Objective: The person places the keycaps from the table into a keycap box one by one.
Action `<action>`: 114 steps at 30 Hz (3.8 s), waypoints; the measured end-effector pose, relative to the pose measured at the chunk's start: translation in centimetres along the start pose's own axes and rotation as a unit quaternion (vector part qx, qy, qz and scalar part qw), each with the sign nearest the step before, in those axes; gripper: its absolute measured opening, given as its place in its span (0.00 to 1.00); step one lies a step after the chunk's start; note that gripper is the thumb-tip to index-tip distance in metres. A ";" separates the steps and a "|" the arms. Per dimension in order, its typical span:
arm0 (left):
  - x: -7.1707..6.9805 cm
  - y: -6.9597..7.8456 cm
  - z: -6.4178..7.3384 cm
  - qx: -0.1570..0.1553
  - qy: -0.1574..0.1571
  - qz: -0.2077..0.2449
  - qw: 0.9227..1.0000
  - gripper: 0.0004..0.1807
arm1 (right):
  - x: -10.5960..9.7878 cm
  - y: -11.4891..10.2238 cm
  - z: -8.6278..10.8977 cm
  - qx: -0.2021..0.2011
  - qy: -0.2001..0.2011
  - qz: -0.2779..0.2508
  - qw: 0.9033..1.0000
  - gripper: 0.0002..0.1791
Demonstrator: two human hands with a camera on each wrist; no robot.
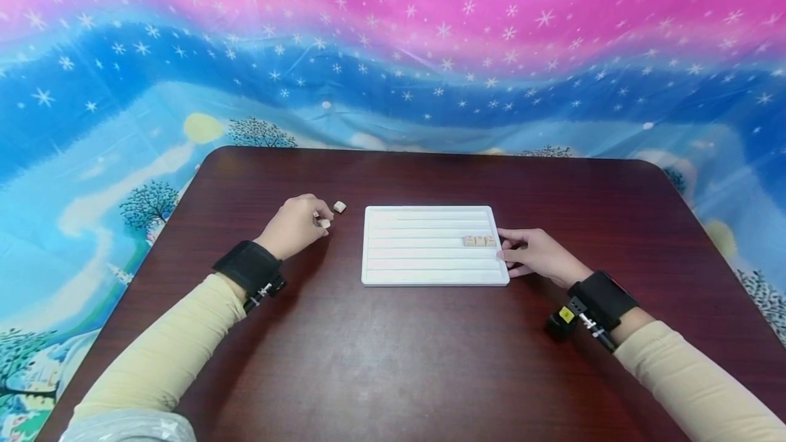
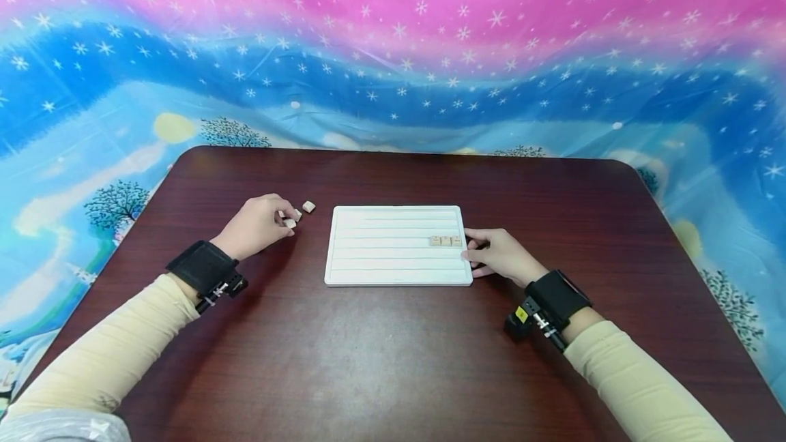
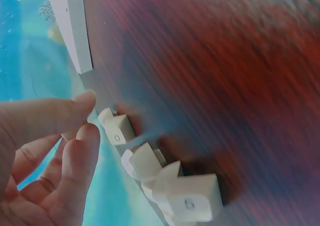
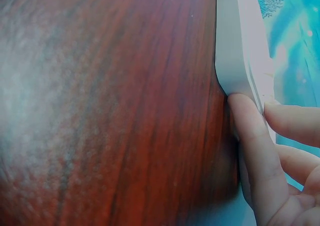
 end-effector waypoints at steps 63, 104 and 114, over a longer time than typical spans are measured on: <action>3.3 8.1 -3.0 0.035 -0.043 0.100 0.993 0.09 | 0.1 0.0 0.0 0.011 0.007 0.008 1.000 0.37; 6.6 12.7 -5.1 0.090 -0.088 0.073 0.989 0.09 | 0.1 -0.1 0.1 0.003 0.003 0.003 1.000 0.37; 7.1 14.1 -5.3 0.114 -0.088 0.031 0.989 0.07 | 0.2 -0.2 0.1 0.005 0.000 -0.001 1.000 0.38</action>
Point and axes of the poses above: each hand's wrist, its own z-axis away from the middle knuckle, its own x-axis out of the palm, y = z × x, the point moved 3 cm from there along -z, towards the middle knuckle, and after that the axes turned 5 degrees about -z, right-handed, at the moved point
